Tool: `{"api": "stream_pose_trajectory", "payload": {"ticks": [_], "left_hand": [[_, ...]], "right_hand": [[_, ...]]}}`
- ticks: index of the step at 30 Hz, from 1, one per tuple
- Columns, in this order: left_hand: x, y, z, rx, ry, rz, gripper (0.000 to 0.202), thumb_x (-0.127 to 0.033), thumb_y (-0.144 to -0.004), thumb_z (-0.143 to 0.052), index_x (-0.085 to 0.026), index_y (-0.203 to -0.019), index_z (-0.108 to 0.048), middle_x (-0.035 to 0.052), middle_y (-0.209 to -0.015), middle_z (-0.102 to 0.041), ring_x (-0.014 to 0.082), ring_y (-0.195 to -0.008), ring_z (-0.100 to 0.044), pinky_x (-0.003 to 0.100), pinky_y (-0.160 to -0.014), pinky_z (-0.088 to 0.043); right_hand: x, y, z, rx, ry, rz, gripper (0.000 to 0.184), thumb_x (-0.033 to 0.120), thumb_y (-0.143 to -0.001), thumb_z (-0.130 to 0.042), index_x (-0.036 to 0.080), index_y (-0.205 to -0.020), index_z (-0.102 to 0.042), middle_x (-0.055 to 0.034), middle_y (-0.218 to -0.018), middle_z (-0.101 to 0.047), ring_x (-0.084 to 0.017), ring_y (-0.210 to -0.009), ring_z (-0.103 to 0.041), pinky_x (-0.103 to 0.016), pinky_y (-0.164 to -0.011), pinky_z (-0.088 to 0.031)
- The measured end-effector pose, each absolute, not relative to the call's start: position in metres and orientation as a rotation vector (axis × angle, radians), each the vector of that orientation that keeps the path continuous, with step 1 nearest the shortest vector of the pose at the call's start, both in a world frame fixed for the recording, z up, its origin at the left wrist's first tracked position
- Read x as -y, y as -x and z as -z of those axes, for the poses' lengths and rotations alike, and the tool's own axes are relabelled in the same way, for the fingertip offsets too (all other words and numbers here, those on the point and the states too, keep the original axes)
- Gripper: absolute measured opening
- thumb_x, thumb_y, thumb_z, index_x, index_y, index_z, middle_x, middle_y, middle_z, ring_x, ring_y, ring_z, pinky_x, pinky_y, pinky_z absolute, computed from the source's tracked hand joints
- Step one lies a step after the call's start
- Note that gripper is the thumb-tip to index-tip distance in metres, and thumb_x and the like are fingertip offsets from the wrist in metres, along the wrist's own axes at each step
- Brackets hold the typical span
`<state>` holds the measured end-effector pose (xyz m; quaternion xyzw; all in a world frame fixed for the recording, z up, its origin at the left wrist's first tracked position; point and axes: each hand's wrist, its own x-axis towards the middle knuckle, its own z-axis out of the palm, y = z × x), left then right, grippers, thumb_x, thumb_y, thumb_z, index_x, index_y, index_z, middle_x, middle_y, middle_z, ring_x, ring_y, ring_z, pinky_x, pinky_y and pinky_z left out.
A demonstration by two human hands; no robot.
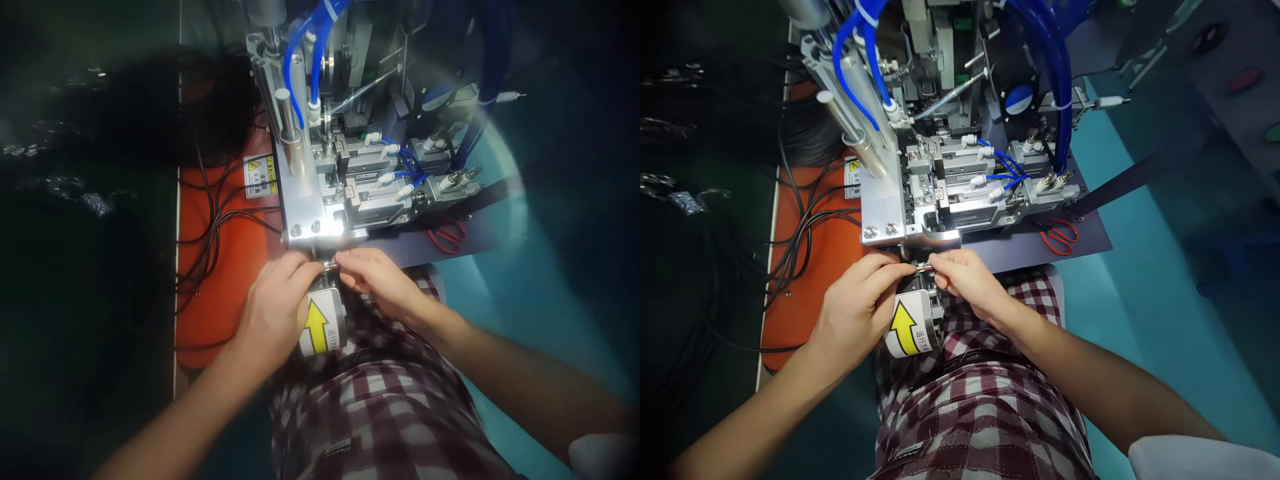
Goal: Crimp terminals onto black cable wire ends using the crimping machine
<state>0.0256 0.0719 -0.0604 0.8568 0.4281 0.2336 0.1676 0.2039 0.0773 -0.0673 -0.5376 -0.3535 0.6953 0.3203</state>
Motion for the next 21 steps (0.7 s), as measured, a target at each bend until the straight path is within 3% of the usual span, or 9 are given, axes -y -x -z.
{"api": "stream_pose_trajectory", "payload": {"ticks": [3,5,10,16,21], "left_hand": [[-0.073,-0.026,0.062,-1.217,-2.441,-0.677,0.026,-0.003,-0.084,-0.047,-0.012,-0.099,-0.066,0.0077,-0.091,-0.062,0.0192,-0.084,-0.060,0.031,-0.072,-0.053],[-0.073,-0.026,0.062,-1.216,-2.450,-0.671,0.026,-0.004,-0.086,-0.046,-0.011,-0.099,-0.067,0.0082,-0.091,-0.062,0.0187,-0.083,-0.060,0.030,-0.071,-0.053],[-0.074,-0.024,0.059,-1.253,-2.560,-0.648,0.027,-0.009,-0.088,-0.045,-0.013,-0.098,-0.070,0.0095,-0.087,-0.061,0.0214,-0.084,-0.056,0.033,-0.070,-0.051],[-0.074,-0.026,0.054,-1.316,-2.672,-0.548,0.028,-0.011,-0.089,-0.045,-0.014,-0.099,-0.071,0.0091,-0.084,-0.062,0.0215,-0.080,-0.054,0.030,-0.061,-0.047],[-0.072,-0.028,0.054,-1.358,-2.714,-0.538,0.028,-0.008,-0.086,-0.047,-0.015,-0.097,-0.072,0.0085,-0.084,-0.062,0.0218,-0.079,-0.054,0.029,-0.057,-0.045]], "right_hand": [[-0.072,-0.202,0.069,1.028,1.505,-1.673,0.032,0.041,-0.089,-0.048,0.019,-0.066,-0.050,0.0042,-0.053,-0.051,-0.008,-0.042,-0.037,-0.024,-0.044,-0.026],[-0.068,-0.199,0.073,1.162,1.561,-1.530,0.032,0.041,-0.090,-0.047,0.020,-0.067,-0.047,0.0049,-0.054,-0.049,-0.010,-0.046,-0.041,-0.024,-0.047,-0.030],[-0.062,-0.192,0.087,1.218,1.488,-1.344,0.026,0.034,-0.091,-0.048,0.021,-0.069,-0.044,0.0061,-0.058,-0.040,-0.010,-0.053,-0.037,-0.025,-0.051,-0.030],[-0.060,-0.189,0.090,1.285,1.454,-1.171,0.021,0.030,-0.092,-0.047,0.020,-0.073,-0.047,0.0050,-0.063,-0.043,-0.011,-0.059,-0.040,-0.026,-0.058,-0.033],[-0.060,-0.187,0.090,1.044,1.423,-1.403,0.026,0.035,-0.090,-0.050,0.021,-0.069,-0.042,0.0074,-0.057,-0.038,-0.009,-0.050,-0.033,-0.025,-0.048,-0.027]]}}
